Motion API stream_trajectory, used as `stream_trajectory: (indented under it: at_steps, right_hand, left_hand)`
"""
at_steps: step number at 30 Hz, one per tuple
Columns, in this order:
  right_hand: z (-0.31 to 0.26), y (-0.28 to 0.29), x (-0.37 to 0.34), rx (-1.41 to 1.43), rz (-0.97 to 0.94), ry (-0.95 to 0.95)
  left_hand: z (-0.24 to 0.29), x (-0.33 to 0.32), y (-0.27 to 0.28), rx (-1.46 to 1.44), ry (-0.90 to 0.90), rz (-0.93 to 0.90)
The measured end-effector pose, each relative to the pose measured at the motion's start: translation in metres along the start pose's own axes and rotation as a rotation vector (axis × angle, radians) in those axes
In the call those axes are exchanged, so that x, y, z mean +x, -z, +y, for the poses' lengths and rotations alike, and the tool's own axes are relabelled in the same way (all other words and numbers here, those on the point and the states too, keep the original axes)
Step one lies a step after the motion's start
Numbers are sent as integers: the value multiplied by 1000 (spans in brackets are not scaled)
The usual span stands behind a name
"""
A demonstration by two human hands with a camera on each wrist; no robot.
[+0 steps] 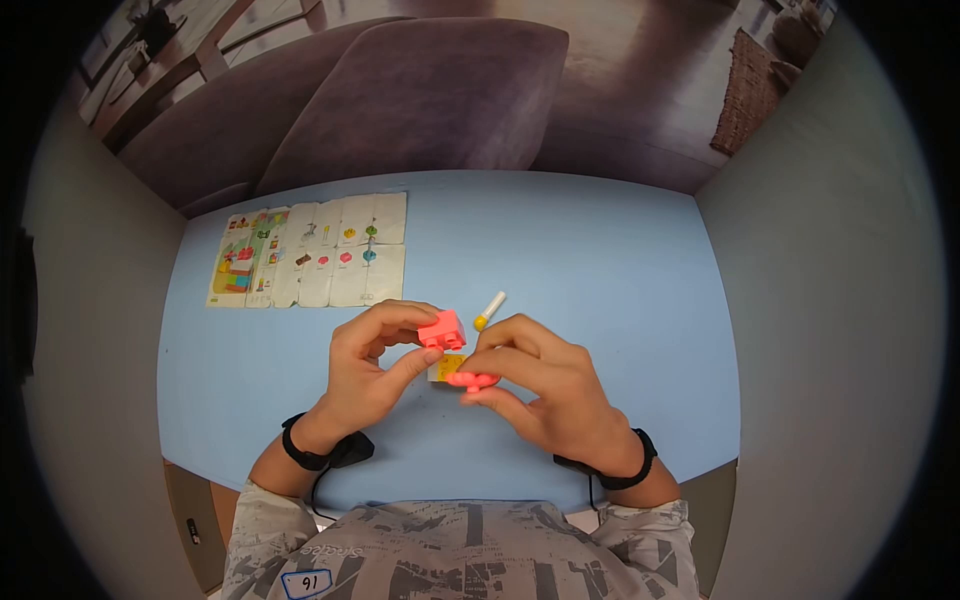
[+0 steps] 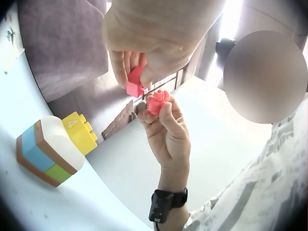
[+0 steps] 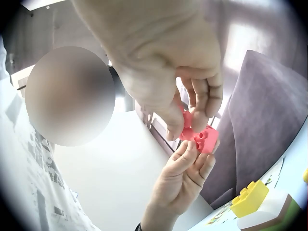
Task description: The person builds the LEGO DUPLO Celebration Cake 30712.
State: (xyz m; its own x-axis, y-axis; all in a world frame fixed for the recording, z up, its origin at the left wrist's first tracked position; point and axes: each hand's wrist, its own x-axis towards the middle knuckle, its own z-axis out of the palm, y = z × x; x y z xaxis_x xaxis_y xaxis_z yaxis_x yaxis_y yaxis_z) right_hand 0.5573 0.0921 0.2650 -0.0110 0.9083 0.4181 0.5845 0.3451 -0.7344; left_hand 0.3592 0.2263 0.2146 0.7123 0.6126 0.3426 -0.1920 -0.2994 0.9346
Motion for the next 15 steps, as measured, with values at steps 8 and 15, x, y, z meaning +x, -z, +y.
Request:
stream_trajectory:
  at_steps: [8,15]
  right_hand:
    - [1,-9,-1,32,52,37]
    - [6,-10,-2,51,12,28]
  left_hand:
    - [4,-2,-3,-20,-6,-7]
    - [2,-2,-5,-46,-44,-36]
